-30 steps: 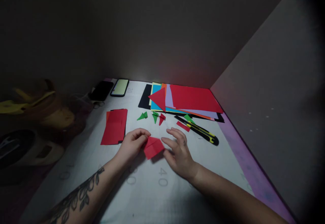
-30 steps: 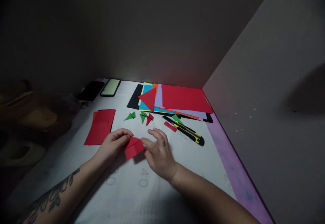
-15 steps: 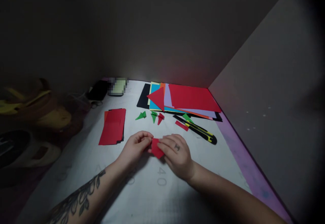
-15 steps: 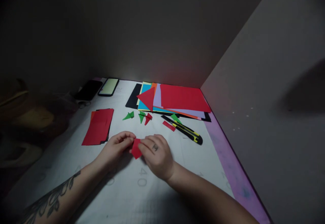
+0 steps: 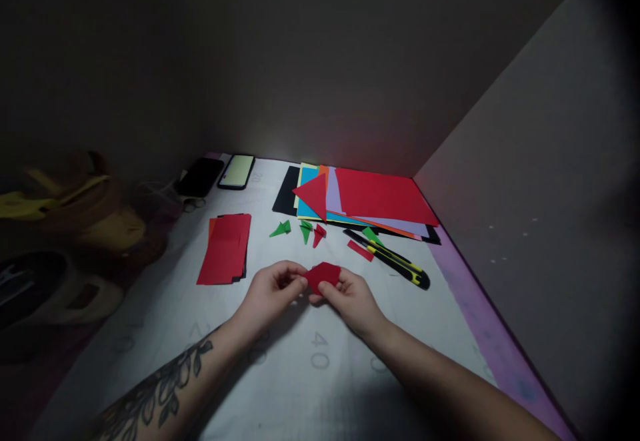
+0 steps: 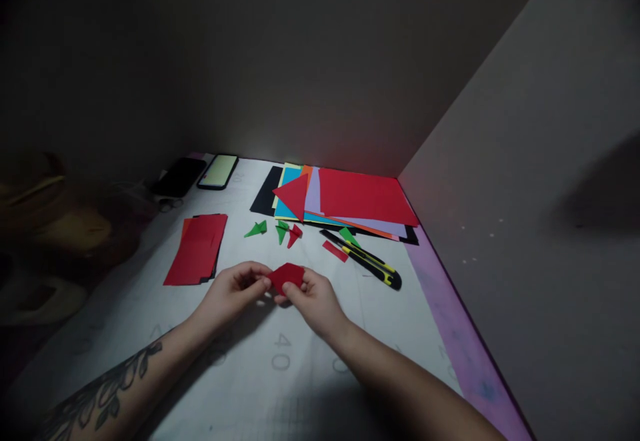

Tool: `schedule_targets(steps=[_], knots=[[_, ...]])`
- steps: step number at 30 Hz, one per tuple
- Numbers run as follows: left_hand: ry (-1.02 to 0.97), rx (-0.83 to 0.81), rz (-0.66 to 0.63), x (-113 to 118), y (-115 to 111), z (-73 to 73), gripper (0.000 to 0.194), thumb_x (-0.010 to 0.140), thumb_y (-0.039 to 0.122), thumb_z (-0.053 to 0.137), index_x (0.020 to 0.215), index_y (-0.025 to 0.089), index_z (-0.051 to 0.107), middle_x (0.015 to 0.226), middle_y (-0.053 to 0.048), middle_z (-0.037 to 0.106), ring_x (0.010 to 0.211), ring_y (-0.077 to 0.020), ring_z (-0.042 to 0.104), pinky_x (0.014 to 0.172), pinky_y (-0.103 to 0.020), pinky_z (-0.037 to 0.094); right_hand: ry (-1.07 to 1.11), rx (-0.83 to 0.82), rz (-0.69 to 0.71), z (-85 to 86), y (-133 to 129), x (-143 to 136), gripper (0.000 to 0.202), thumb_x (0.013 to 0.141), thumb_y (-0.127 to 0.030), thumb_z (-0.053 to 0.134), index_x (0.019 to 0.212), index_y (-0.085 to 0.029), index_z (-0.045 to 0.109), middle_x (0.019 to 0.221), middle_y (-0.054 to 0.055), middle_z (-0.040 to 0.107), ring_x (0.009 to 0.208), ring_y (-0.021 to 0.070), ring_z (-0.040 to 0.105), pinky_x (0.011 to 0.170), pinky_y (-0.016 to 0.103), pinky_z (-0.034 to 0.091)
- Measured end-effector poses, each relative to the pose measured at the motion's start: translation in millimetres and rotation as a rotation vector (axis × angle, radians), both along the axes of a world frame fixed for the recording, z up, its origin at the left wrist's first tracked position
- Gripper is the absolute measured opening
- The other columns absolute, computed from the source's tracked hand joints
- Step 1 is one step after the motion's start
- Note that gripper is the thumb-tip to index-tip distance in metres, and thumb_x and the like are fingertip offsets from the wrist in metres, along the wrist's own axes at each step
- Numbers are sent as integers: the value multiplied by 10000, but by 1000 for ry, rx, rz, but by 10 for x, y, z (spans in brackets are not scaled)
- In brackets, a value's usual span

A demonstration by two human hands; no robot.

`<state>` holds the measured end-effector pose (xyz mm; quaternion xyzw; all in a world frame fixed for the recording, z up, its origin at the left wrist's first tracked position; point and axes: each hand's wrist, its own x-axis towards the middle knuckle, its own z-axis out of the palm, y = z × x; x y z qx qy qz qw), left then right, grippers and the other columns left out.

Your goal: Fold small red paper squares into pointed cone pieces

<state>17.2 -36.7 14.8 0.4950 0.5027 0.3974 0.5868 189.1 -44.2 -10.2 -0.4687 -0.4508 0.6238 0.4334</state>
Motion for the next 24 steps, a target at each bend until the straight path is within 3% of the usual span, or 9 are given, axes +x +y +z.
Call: schedule_targets(steps=[10, 15, 18, 21, 24], knots=[[15, 21, -18, -26, 2, 30, 136, 677, 222, 660, 784, 141, 679, 671, -16, 663, 620, -133, 592, 612, -244, 449, 81, -33, 132, 31, -25, 34, 384, 733, -396, 727, 1060, -196, 709, 777, 31, 732, 565, 160, 701, 579, 294, 569], [-78, -15, -20, -37, 11, 39, 163, 667, 261, 689, 784, 149, 671, 672, -16, 664, 616, -136, 596, 606, -247, 449, 68, 28, 165, 15, -41, 52, 292, 742, -362, 724, 998, -222, 746, 810, 37, 741, 572, 167, 699, 562, 312, 582], [-143, -65, 2, -38, 8, 61, 236, 661, 303, 727, 831, 151, 664, 658, -2, 641, 597, -123, 579, 599, -242, 440, -22, 157, 167, 0, -64, 74, 258, 808, -338, 661, 1032, -238, 736, 751, 26, 747, 591, 172, 701, 586, 331, 597], [-206, -124, 10, -28, 3, 81, 284, 674, 372, 736, 836, 152, 663, 639, 6, 615, 590, -115, 555, 600, -240, 432, -170, 399, 137, -3, -90, 101, 259, 849, -254, 606, 1084, -282, 711, 725, 3, 750, 633, 173, 706, 632, 340, 607], [-234, -150, -4, -17, 6, 80, 300, 692, 421, 727, 779, 141, 659, 627, 1, 603, 589, -111, 532, 598, -239, 414, -284, 632, 145, 4, -100, 125, 347, 845, -148, 592, 1130, -326, 679, 911, -2, 760, 758, 183, 724, 716, 337, 608]])
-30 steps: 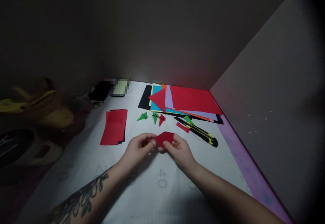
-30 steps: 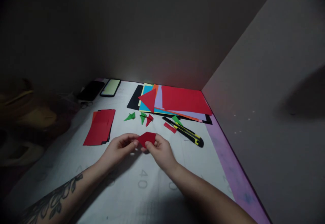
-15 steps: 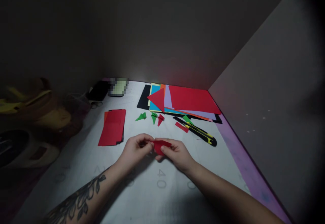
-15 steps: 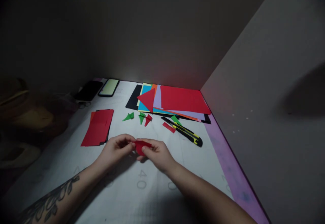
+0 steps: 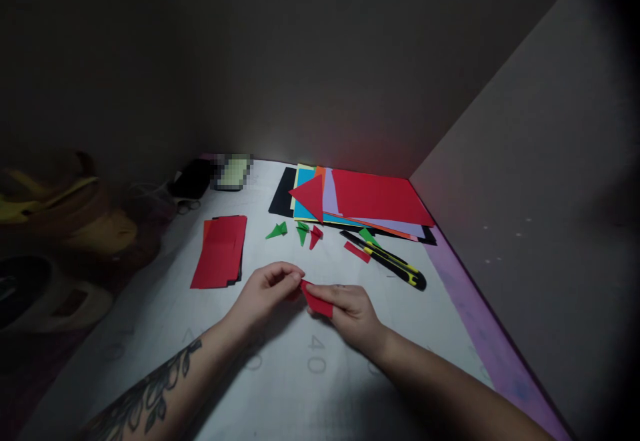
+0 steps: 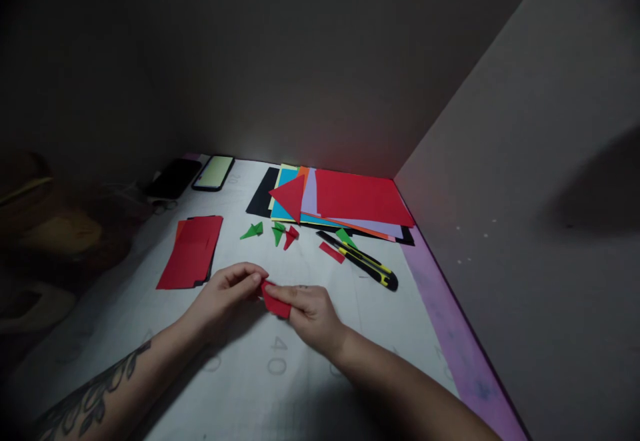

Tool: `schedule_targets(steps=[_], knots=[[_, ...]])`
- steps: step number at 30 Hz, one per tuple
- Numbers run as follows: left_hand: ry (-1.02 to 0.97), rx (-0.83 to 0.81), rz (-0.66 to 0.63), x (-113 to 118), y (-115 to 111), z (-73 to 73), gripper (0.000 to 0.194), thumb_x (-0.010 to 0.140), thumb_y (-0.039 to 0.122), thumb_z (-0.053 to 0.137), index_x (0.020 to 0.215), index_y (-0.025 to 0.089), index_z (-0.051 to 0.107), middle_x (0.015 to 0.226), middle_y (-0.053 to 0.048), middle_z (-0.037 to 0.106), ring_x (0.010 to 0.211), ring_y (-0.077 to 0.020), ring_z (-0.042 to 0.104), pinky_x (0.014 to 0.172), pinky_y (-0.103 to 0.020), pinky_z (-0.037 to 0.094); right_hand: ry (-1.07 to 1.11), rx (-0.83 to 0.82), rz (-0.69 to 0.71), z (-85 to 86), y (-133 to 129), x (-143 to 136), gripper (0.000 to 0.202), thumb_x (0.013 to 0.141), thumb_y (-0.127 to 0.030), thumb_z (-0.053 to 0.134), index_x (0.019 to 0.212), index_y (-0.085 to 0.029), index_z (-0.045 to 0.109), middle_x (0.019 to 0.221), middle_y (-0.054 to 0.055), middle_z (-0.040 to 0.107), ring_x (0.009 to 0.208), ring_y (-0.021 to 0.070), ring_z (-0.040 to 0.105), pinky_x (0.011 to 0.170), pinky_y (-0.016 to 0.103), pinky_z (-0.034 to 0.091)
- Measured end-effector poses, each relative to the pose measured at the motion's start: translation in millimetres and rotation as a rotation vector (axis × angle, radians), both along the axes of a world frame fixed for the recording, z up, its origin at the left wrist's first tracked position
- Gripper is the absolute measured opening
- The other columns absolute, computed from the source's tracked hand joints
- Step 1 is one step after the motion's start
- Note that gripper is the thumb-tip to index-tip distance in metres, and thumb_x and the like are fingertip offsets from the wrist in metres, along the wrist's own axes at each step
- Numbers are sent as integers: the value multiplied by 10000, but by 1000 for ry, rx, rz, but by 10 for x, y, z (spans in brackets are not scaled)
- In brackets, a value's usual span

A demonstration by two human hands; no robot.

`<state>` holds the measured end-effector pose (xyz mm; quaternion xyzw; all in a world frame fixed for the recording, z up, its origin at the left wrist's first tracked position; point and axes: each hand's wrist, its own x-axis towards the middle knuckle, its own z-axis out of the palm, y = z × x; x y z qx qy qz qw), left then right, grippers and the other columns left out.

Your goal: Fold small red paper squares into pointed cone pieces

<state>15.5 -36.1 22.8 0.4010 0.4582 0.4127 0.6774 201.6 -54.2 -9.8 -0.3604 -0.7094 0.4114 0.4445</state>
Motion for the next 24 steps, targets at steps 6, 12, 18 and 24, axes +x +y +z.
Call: schedule_targets(steps=[6, 12, 18, 24], knots=[[51, 11, -39, -11, 19, -39, 282, 734, 411, 691, 704, 139, 624, 579, 8, 565, 566, -105, 489, 572, -231, 369, -87, 198, 37, 2, 19, 34, 471, 850, -75, 544, 1231, -344, 606, 1103, -15, 713, 930, 181, 706, 815, 325, 593], [164, 80, -50, -11, 10, -49, 272, 792, 398, 625, 701, 143, 601, 575, 26, 527, 547, -94, 463, 545, -216, 348, -84, 216, 42, 19, 10, 19, 463, 849, -80, 566, 1232, -337, 610, 1102, -12, 715, 942, 181, 703, 824, 312, 585], [368, 304, 23, -27, -38, -5, 229, 862, 347, 537, 739, 159, 577, 623, 18, 546, 574, -111, 500, 544, -221, 396, -91, 40, -11, -14, -21, 16, 446, 903, -125, 464, 1313, -288, 528, 998, 14, 741, 820, 163, 713, 750, 298, 584], [727, 984, 60, -71, -112, -13, 107, 881, 174, 534, 803, 163, 606, 740, -29, 605, 702, -135, 550, 655, -248, 439, -132, 260, -246, 70, -7, -16, 397, 857, -183, 555, 1247, -244, 518, 1139, 91, 627, 1054, 230, 582, 898, 409, 495]])
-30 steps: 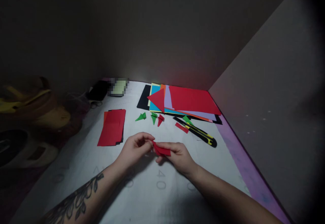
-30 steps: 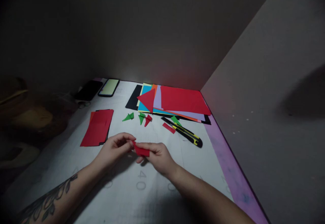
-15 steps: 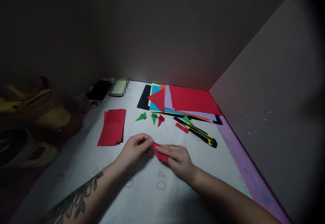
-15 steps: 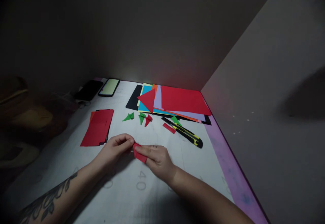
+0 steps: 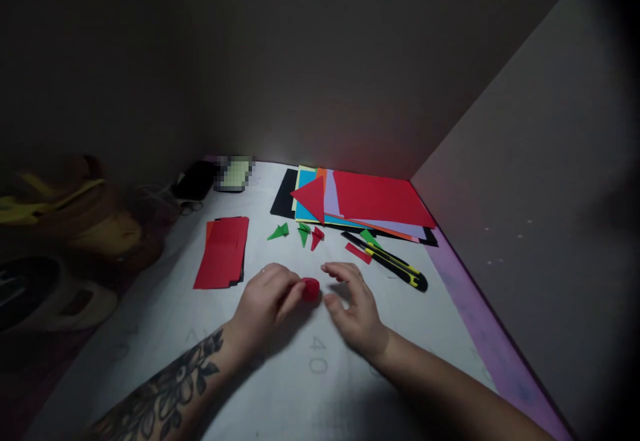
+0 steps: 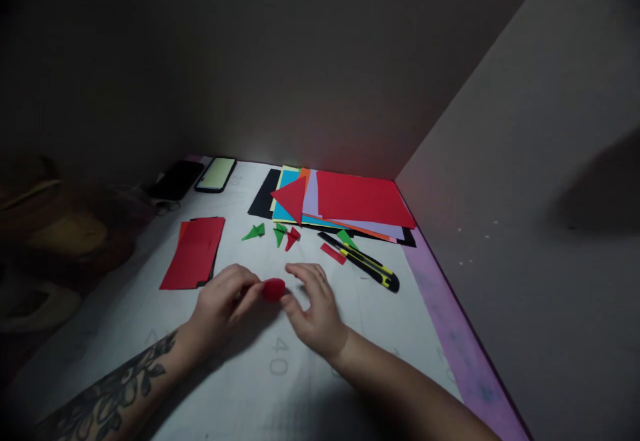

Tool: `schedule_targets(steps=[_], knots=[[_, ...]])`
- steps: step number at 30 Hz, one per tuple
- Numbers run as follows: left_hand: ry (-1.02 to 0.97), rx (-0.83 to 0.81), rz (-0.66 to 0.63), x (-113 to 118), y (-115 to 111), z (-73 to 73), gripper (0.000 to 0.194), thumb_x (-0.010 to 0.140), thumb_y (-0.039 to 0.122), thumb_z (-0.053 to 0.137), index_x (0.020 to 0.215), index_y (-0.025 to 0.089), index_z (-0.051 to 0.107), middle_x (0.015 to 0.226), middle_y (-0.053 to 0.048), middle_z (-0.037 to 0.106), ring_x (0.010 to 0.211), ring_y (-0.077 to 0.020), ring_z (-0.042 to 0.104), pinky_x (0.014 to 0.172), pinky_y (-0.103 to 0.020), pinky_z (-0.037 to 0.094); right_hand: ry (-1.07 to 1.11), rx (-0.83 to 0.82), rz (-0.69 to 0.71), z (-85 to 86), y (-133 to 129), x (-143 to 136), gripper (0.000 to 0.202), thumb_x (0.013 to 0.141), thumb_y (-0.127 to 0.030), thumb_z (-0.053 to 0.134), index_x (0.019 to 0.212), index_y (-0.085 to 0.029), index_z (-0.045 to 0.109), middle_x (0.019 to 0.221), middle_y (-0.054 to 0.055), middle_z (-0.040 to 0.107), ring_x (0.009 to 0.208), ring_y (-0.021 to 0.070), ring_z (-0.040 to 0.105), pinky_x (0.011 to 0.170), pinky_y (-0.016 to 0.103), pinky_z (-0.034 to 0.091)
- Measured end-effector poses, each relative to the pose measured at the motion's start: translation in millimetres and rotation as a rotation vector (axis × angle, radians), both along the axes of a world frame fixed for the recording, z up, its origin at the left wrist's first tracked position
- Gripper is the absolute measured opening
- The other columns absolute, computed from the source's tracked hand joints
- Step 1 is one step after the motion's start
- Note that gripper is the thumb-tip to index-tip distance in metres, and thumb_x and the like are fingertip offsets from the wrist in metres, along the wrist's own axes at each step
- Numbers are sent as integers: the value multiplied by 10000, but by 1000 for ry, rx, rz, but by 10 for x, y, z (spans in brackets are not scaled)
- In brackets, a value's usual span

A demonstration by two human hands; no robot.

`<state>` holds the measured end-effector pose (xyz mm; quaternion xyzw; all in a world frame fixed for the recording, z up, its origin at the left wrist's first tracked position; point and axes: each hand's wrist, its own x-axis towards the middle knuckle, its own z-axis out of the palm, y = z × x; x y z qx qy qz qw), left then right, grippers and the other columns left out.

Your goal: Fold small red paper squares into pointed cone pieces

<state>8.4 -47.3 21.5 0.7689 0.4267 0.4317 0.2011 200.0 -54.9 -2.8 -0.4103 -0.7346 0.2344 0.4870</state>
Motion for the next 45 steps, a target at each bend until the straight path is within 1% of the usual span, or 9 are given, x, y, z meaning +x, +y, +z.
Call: schedule_targets(steps=[3, 7, 10, 12, 16, 25, 35, 40, 45], knots=[[108, 193, -102, 44, -33, -38, 59, 858, 116, 562, 870, 153, 606, 743, -44, 615, 713, -148, 541, 668, -263, 451, -150, 102, 1, 61, -17, -58, 271, 808, -126, 597, 1053, -233, 637, 983, 75, 625, 926, 216, 565, 818, 379, 494], [94, 260, -146, 76, -47, -50, 136, 854, 111, 575, 981, 157, 588, 819, -61, 642, 765, -160, 561, 702, -276, 476, -60, -12, 15, 86, -2, -94, 152, 802, -94, 566, 827, -212, 659, 804, 39, 598, 789, 179, 566, 707, 315, 480], [15, 138, -100, 61, -33, -33, 162, 845, 163, 609, 1002, 167, 572, 918, -77, 644, 883, -180, 587, 786, -300, 492, 169, -254, 38, 51, 58, -72, 50, 786, -158, 626, 762, -202, 632, 775, 20, 593, 735, 154, 579, 653, 271, 473], [-22, 13, -63, 54, -18, -26, 125, 835, 184, 622, 952, 171, 579, 907, -67, 642, 886, -180, 597, 783, -297, 497, 315, -399, 55, 6, 96, -46, 39, 785, -205, 649, 760, -198, 619, 758, 8, 591, 718, 144, 576, 648, 257, 470], [-92, -200, -39, 71, 8, -32, 65, 831, 192, 619, 894, 174, 620, 893, -50, 655, 848, -158, 616, 751, -268, 501, 478, -534, 82, -77, 113, -9, 82, 786, -251, 678, 791, -199, 616, 759, -7, 583, 694, 128, 557, 631, 238, 454], [-168, -324, -29, 112, -4, 2, 58, 816, 193, 623, 835, 177, 675, 855, -43, 682, 811, -147, 636, 724, -247, 502, 413, -466, 50, -32, 92, -37, 48, 763, -200, 679, 755, -202, 632, 758, 1, 599, 728, 145, 568, 663, 255, 453], [-117, -314, -60, 95, 13, -41, 110, 845, 180, 556, 780, 184, 645, 795, -27, 661, 746, -134, 614, 664, -233, 470, 312, -398, 45, -4, 89, -71, 41, 786, -198, 644, 747, -200, 633, 752, 6, 603, 725, 147, 575, 665, 260, 453], [-106, -417, -48, 110, 28, 33, 144, 820, 201, 542, 710, 177, 632, 730, -21, 643, 674, -131, 588, 601, -224, 434, 285, -371, 24, 54, 85, -37, 139, 822, -245, 609, 695, -191, 620, 717, 12, 596, 700, 151, 567, 654, 270, 448], [-97, -577, -54, 155, 27, 75, 147, 770, 191, 524, 664, 172, 624, 683, -14, 628, 619, -132, 556, 561, -221, 399, 288, -434, -35, 73, 93, -36, 197, 821, -293, 607, 657, -188, 580, 673, 0, 566, 657, 144, 535, 626, 264, 434]])
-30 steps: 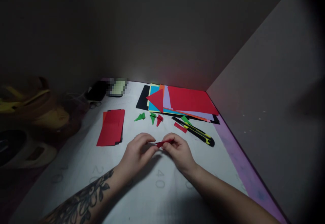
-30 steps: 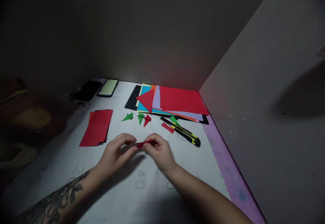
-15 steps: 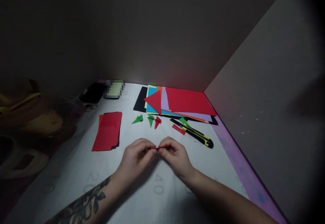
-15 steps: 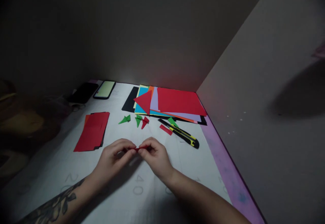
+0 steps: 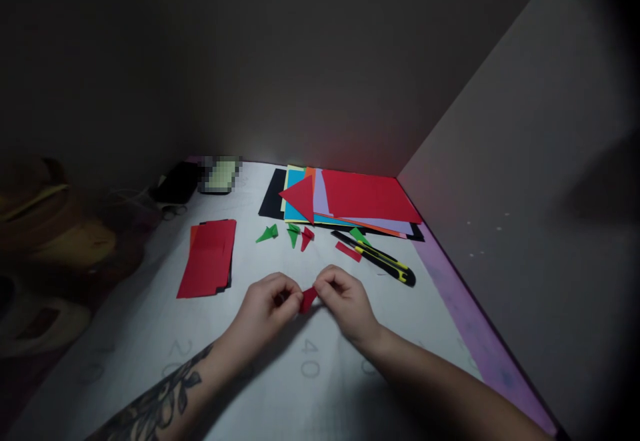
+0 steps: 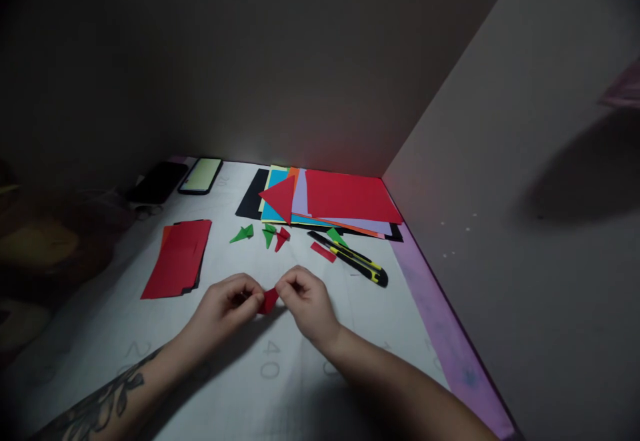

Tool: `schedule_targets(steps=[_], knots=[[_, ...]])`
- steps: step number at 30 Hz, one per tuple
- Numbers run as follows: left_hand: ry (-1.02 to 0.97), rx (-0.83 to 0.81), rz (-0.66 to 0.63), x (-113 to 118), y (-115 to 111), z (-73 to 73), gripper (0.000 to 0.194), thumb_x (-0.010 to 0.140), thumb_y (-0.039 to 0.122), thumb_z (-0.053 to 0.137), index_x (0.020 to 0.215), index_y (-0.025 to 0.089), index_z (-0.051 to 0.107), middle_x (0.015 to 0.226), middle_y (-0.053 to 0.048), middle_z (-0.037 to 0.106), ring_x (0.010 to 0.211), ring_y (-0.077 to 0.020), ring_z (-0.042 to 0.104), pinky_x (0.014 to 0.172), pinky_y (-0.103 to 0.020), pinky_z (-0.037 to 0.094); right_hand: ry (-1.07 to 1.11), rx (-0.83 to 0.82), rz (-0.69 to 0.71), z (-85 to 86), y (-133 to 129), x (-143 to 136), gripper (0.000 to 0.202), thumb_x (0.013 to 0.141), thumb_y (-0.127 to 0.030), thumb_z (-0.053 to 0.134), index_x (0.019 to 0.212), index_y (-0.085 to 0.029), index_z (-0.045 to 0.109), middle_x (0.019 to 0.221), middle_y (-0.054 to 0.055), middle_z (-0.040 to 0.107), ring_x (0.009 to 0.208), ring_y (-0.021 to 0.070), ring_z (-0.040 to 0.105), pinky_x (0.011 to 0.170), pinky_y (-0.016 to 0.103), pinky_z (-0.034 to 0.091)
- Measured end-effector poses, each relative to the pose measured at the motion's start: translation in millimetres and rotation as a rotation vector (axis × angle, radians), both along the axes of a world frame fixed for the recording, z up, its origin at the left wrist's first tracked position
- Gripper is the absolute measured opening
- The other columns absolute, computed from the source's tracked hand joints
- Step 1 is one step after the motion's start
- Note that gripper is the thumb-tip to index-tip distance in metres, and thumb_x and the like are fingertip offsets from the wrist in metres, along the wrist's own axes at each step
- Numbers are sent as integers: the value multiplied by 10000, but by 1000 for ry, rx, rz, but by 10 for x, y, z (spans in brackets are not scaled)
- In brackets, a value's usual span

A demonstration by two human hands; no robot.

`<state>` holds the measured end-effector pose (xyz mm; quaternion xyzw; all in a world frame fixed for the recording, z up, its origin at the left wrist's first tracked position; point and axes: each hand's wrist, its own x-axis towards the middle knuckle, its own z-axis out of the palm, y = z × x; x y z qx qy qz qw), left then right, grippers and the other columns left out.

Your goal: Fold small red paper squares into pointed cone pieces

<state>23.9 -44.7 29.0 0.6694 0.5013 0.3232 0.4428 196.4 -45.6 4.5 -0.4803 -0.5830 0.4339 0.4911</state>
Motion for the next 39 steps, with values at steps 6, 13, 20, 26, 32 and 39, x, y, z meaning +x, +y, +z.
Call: schedule_targets(steps=[6, 13, 20, 26, 32, 39], knots=[[-59, -66, -5, 0, -3, -4, 150, 768, 190, 501, 665, 169, 609, 683, -12, 626, 630, -132, 548, 581, -221, 400, 47, -121, 41, -11, -1, -41, 186, 785, -312, 612, 658, -186, 565, 636, -14, 557, 611, 129, 506, 587, 245, 420], [-121, -168, -28, -5, 8, -6, 141, 780, 240, 522, 698, 159, 604, 685, -16, 629, 641, -137, 558, 597, -227, 418, 27, -193, 68, -16, 4, -45, 166, 748, -264, 586, 618, -184, 519, 585, -37, 514, 559, 107, 459, 550, 227, 378], [-72, -132, -17, 9, -15, -27, 135, 779, 274, 551, 726, 160, 597, 706, -17, 605, 649, -142, 541, 585, -235, 402, -185, -170, 208, -23, -45, -86, 130, 686, -132, 557, 565, -173, 534, 595, -36, 510, 562, 94, 445, 518, 201, 348], [-161, -171, 62, 7, -17, -37, 142, 789, 280, 546, 712, 166, 581, 657, 7, 571, 616, -128, 514, 570, -227, 395, -211, -144, 218, 4, -55, -116, 136, 700, -132, 550, 571, -173, 544, 602, -32, 513, 562, 96, 446, 525, 208, 353], [-340, -207, 244, -62, 81, -57, 162, 774, 313, 595, 696, 176, 554, 606, 39, 549, 562, -104, 497, 554, -210, 384, -191, -131, 236, 12, -56, -102, 136, 695, -103, 543, 589, -180, 578, 635, -19, 552, 607, 114, 501, 576, 225, 387], [-529, -308, 422, -170, 206, -130, 268, 733, 420, 667, 735, 169, 572, 530, 74, 473, 467, -75, 397, 471, -187, 314, -44, -151, 135, -75, -40, -90, 63, 737, -171, 581, 684, -187, 552, 639, -34, 510, 572, 102, 467, 532, 213, 366]])
